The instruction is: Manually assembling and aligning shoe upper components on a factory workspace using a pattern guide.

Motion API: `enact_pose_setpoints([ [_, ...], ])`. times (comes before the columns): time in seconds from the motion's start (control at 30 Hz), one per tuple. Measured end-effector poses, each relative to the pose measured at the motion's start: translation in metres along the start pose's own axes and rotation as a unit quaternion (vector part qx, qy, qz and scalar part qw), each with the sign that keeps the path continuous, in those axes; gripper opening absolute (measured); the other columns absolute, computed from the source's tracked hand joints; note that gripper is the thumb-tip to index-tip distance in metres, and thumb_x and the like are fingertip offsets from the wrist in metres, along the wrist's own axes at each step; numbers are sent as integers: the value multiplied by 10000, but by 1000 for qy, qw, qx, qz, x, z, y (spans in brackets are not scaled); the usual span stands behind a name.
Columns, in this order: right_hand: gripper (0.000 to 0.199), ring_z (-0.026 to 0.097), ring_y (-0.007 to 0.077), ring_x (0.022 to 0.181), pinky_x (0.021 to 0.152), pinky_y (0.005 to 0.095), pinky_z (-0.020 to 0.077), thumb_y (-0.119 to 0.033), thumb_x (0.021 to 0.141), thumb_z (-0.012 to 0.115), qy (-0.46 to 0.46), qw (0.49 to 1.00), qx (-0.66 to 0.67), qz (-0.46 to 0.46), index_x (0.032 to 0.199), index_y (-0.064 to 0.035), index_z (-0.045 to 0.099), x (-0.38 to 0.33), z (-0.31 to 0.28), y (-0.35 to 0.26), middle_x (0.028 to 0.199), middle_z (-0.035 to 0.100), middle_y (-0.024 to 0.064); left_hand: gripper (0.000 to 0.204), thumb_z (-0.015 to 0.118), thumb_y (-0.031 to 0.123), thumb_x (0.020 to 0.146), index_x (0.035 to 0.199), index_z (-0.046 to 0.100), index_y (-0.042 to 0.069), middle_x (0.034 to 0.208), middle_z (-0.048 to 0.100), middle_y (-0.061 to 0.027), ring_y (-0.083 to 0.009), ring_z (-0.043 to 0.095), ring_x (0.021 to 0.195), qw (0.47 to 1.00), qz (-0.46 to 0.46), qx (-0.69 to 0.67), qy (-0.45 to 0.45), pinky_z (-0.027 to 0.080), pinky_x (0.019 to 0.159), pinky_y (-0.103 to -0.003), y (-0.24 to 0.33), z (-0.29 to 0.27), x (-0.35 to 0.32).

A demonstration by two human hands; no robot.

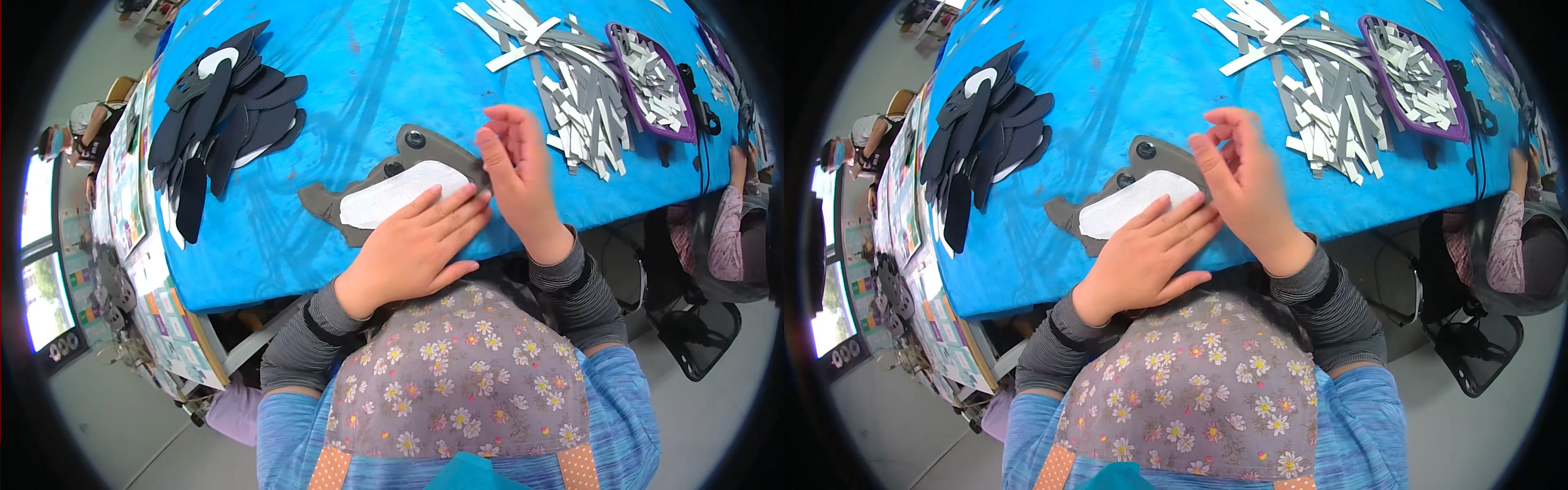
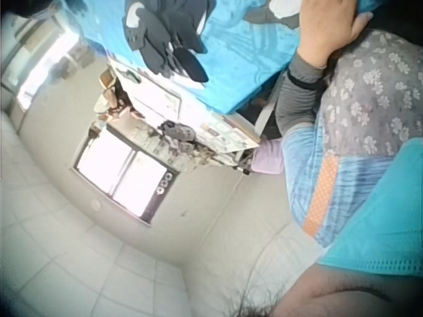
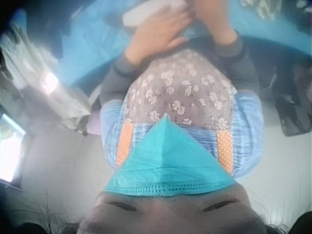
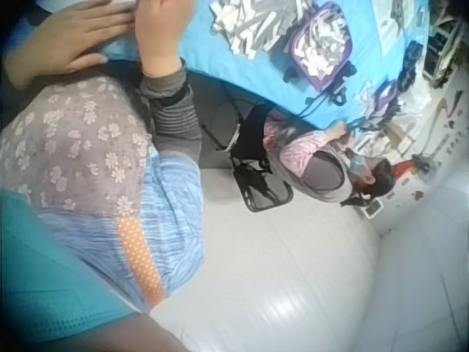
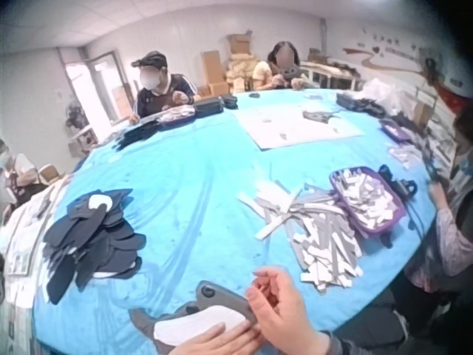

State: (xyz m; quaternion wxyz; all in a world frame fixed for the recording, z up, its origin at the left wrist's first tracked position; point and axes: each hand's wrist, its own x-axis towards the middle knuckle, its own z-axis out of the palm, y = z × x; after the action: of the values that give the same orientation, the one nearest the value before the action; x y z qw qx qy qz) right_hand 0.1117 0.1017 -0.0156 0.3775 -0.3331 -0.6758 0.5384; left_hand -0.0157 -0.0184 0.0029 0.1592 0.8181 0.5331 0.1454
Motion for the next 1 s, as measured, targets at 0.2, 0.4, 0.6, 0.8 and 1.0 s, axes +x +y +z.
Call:
enact_pose_setpoints([
  [0.2,235,471,55,684,593,188,393,-154,899,578,62,996,67,-6,1061,-8,492,2,-3,2,872,532,28,875,713,509,655,1354,394,89,1436,278,-207,-380,245,1338,974,-182,98,92,176,1055,-559,-14,-21,-18],
  [0.4,246,482,55,706,606,190,398,-117,892,576,25,996,87,-1,1089,-14,472,1,1,1,888,526,31,846,742,494,612,1310,440,123,1344,380,-202,-380,362,1259,990,-137,3,27,271,1014,-560,8,-11,-37],
  [0.6,266,466,52,730,629,181,382,-72,892,551,20,995,95,-24,1129,-24,441,1,-2,5,900,512,32,879,818,279,546,1310,421,103,1315,418,-143,-321,419,1212,980,-171,-90,37,314,1017,-522,5,-30,-58],
  [0.8,249,442,49,726,618,178,365,-80,895,550,20,998,62,-16,1118,-31,449,0,-2,5,908,496,17,922,727,229,669,1406,214,22,1393,305,-172,-333,442,1204,637,-106,-531,549,396,985,-425,4,-61,-65],
  [1.0,215,457,59,733,632,183,381,-68,892,551,3,998,61,-5,1085,-25,467,-1,-2,2,885,497,13,624,477,-12,780,1368,267,-3,1345,376,-203,-296,500,1146,606,-51,-517,602,431,972,-441,-11,-61,-59],
])
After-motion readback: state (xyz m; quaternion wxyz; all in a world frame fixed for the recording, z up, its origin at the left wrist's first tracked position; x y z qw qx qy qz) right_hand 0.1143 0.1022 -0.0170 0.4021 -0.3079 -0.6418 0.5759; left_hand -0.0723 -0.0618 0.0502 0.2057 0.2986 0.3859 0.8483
